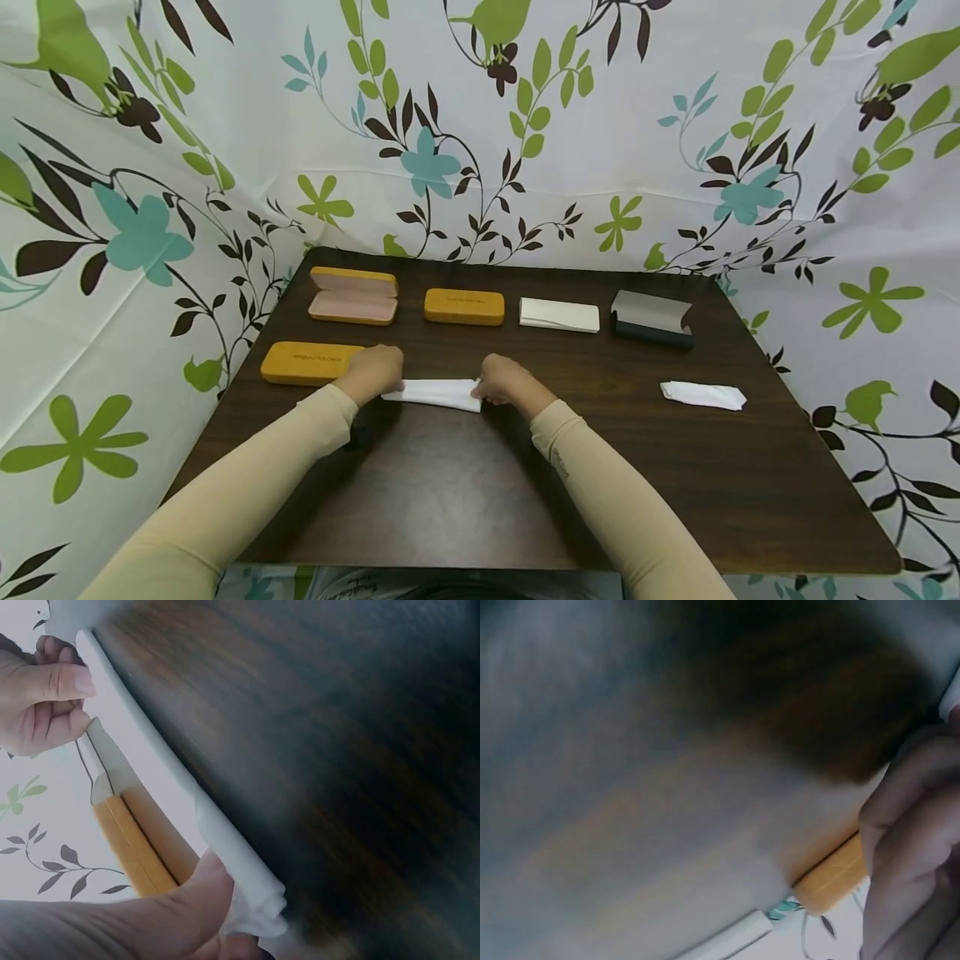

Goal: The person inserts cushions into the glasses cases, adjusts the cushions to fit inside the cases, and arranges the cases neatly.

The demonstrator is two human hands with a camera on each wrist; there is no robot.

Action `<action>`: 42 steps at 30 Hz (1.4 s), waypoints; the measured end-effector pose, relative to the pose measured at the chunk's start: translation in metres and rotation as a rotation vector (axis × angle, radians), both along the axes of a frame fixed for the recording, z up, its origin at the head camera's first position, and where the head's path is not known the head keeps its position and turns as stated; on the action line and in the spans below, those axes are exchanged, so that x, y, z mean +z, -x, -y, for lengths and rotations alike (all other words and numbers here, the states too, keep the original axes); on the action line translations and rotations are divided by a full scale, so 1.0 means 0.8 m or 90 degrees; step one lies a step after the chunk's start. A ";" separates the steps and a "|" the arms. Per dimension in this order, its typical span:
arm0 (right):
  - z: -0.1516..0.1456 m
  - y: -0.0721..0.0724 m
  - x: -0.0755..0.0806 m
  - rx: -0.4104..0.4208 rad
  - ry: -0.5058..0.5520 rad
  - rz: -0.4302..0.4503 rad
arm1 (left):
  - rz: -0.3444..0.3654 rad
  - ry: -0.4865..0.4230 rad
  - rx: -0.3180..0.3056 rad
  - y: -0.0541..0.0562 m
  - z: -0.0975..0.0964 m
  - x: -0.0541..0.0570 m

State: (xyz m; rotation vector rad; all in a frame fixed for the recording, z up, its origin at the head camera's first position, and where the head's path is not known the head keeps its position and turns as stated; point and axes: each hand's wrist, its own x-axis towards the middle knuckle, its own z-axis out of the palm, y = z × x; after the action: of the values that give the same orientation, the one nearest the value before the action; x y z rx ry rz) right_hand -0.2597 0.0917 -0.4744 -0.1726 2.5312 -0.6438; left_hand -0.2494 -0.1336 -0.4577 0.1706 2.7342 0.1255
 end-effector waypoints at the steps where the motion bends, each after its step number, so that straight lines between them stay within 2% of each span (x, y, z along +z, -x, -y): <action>1: -0.001 0.000 -0.002 0.002 0.010 0.003 | 0.007 0.006 -0.004 0.001 0.000 -0.001; 6: -0.010 0.000 -0.001 -0.007 0.100 0.039 | 0.045 0.024 -0.034 0.007 0.003 0.000; 8: -0.014 0.000 0.003 -0.014 0.146 0.054 | 0.063 0.010 -0.051 0.010 0.006 0.003; 10: -0.020 0.000 0.007 -0.025 0.196 0.071 | 0.088 -0.033 -0.058 0.013 0.010 0.006; 13: -0.031 0.002 0.007 -0.042 0.254 0.107 | 0.136 -0.143 -0.052 0.015 0.018 0.009; 16: -0.040 0.007 0.002 -0.051 0.289 0.150 | 0.181 -0.243 -0.034 0.014 0.025 0.012; 19: -0.048 0.011 -0.003 -0.058 0.310 0.188 | 0.217 -0.306 -0.019 0.015 0.032 0.009; 23: -0.052 0.014 -0.004 -0.068 0.326 0.208 | 0.246 -0.363 0.001 0.020 0.042 0.002; 27: -0.057 0.017 -0.003 -0.087 0.344 0.223 | 0.257 -0.421 0.020 0.023 0.049 0.001; 30: -0.062 0.019 -0.003 -0.093 0.359 0.247 | 0.273 -0.452 0.021 0.026 0.054 0.002; 37: -0.072 0.024 -0.002 -0.086 0.419 0.313 | 0.311 -0.469 0.010 0.029 0.062 0.006; 42: -0.074 0.029 -0.003 -0.095 0.471 0.336 | 0.366 -0.560 0.012 0.032 0.066 0.002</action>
State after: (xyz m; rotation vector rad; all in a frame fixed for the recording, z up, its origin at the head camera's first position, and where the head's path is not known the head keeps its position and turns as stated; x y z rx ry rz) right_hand -0.2830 0.1511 -0.4770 -0.0537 1.7236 -1.4494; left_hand -0.2751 -0.1861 -0.4562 0.2890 1.9429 1.1756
